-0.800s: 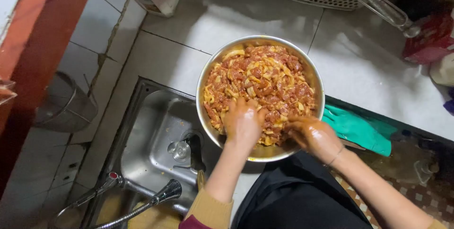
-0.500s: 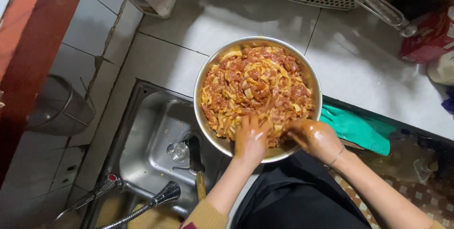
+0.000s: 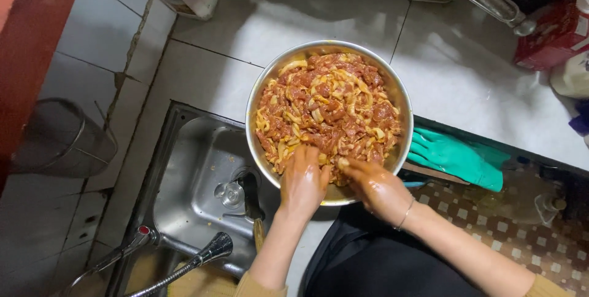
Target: Mixing sliced meat with onions and seasonings in a large metal bowl using hands to ensure even distribution.
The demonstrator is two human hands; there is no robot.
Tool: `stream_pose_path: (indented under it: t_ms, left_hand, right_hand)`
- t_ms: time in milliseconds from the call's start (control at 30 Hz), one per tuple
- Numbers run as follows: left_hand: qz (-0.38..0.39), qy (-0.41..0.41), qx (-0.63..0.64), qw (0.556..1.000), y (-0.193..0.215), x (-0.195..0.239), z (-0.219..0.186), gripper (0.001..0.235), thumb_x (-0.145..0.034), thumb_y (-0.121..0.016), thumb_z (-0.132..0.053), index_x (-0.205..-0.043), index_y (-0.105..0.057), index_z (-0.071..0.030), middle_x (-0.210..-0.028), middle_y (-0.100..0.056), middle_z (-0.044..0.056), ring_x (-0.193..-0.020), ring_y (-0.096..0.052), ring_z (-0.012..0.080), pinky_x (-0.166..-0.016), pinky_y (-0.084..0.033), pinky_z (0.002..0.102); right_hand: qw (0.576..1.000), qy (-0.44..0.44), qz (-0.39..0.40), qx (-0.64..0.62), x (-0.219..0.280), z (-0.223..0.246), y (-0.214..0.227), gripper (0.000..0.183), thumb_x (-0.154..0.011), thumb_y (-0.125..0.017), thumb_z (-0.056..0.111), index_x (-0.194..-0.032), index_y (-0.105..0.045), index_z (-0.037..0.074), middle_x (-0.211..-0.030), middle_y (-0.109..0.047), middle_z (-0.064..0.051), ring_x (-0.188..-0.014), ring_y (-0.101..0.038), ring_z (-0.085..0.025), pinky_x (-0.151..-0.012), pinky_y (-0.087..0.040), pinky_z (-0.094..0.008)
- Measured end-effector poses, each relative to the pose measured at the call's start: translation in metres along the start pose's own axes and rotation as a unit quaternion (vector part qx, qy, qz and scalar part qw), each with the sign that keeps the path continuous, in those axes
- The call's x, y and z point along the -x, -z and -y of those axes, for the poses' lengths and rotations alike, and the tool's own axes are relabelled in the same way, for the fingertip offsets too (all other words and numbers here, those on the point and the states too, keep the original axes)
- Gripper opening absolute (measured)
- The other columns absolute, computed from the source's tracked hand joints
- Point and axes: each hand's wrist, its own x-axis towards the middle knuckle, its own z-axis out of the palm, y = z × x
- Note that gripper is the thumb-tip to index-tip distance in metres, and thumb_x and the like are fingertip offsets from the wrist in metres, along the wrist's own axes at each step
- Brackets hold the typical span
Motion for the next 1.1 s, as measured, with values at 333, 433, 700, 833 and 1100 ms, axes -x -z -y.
stream_pose_path:
  t_ms: [333, 433, 700, 833, 1100]
  left_hand:
    - [0.034, -0.103, 0.024, 0.994, -0.027, 0.007, -0.028, 0.017, -0.089, -0.073, -0.001, -0.105, -0.075, 0.003, -0.132, -0.062, 0.029, -0.119, -0.061, 0.0478, -0.089, -0.062, 0.05]
    - [-0.037, -0.119, -0.061, 0.99, -0.073, 0.022, 0.016, 0.014, -0.089, -0.069, -0.013, -0.101, -0.073, -0.006, -0.104, -0.064, 0.012, -0.096, -0.066, 0.0331, -0.074, -0.062, 0.038]
    - [0.018, 0.019, 0.064, 0.998, -0.048, 0.007, 0.028, 0.007, -0.09, -0.071, -0.01, -0.096, -0.068, -0.008, -0.09, -0.07, 0.015, -0.089, -0.074, 0.0393, -0.076, -0.061, 0.047]
    - [-0.058, 0.023, 0.081, 0.995, 0.002, -0.043, 0.004, 0.009, -0.099, -0.062, -0.006, -0.103, -0.07, -0.006, -0.096, -0.067, 0.015, -0.087, -0.073, 0.0326, -0.075, -0.062, 0.038]
    - [-0.231, -0.188, -0.025, 0.954, -0.071, -0.09, -0.029, 0.021, -0.101, -0.055, -0.003, -0.111, -0.074, -0.006, -0.1, -0.066, 0.019, -0.106, -0.065, 0.0382, -0.094, -0.052, 0.046]
  right_hand:
    - [0.998, -0.025, 0.052, -0.012, 0.014, -0.041, 0.018, 0.038, -0.079, -0.069, 0.011, -0.116, -0.072, 0.016, -0.101, -0.078, -0.012, -0.096, -0.075, -0.041, -0.081, -0.063, -0.05]
    - [0.993, -0.057, 0.017, -0.1, 0.008, -0.047, 0.039, 0.046, -0.077, -0.063, -0.006, -0.121, -0.073, 0.005, -0.117, -0.077, -0.022, -0.105, -0.071, -0.052, -0.085, -0.06, -0.057]
    - [0.992, -0.086, -0.05, -0.074, -0.006, -0.06, 0.05, 0.051, -0.085, -0.06, -0.009, -0.125, -0.076, 0.018, -0.133, -0.075, -0.005, -0.118, -0.071, -0.038, -0.093, -0.059, -0.049]
    - [0.991, -0.115, -0.051, -0.048, -0.016, -0.06, 0.024, 0.045, -0.086, -0.064, 0.0, -0.123, -0.076, 0.021, -0.11, -0.081, -0.009, -0.105, -0.074, -0.043, -0.09, -0.061, -0.052]
    - [0.971, -0.219, -0.086, -0.037, -0.02, -0.081, 0.004, 0.018, -0.092, -0.075, 0.026, -0.109, -0.079, 0.03, -0.089, -0.083, -0.005, -0.092, -0.079, -0.034, -0.081, -0.063, -0.047]
